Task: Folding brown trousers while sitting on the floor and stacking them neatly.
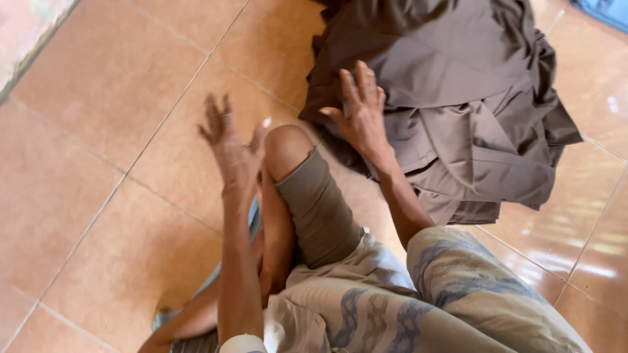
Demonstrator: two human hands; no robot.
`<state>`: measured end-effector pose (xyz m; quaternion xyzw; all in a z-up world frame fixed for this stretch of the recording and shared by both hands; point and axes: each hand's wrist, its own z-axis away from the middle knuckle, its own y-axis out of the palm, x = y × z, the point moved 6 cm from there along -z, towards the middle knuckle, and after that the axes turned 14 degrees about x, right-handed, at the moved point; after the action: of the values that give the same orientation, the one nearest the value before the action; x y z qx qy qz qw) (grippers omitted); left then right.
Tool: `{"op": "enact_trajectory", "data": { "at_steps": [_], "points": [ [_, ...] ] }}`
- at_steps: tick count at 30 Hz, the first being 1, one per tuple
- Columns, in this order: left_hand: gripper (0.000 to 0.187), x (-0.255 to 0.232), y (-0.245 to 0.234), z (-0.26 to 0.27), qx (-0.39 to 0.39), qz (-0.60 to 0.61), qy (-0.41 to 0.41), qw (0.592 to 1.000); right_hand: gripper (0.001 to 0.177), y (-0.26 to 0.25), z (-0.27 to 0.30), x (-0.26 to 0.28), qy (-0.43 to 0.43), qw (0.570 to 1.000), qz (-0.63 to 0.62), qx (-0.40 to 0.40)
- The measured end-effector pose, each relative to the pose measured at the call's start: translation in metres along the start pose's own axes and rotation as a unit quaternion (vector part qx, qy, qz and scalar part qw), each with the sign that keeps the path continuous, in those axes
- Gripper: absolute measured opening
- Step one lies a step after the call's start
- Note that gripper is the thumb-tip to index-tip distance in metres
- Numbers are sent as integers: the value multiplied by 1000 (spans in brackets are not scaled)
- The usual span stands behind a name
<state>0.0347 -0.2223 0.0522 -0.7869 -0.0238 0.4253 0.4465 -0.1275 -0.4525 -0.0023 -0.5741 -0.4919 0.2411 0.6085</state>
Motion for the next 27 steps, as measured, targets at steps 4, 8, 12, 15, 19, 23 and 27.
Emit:
{"op": "enact_trajectory", "data": {
  "at_steps": [4,8,12,15,19,23,27],
  "points": [
    [80,-74,64,-43,59,-11,91,994,95,-41,38,-89,137,987,-2,-84],
    [87,-105,139,-74,135,-23,134,981,112,-57,67,-153,258,957,-110,-78],
    [81,-127,186,-89,175,-44,164,970,122,-64,72,-171,313,930,-169,-90],
    [76,-132,227,-92,232,-40,172,956,128,-53,66,-182,345,918,-185,-65],
    [77,-116,276,-79,344,-51,132,928,113,-30,53,-204,395,915,-86,8],
    [82,-105,286,-68,394,25,92,914,61,0,53,-252,336,938,-66,-50],
    [86,-112,264,-70,402,59,64,911,21,4,63,-233,357,929,-28,-88]
  ]
}}
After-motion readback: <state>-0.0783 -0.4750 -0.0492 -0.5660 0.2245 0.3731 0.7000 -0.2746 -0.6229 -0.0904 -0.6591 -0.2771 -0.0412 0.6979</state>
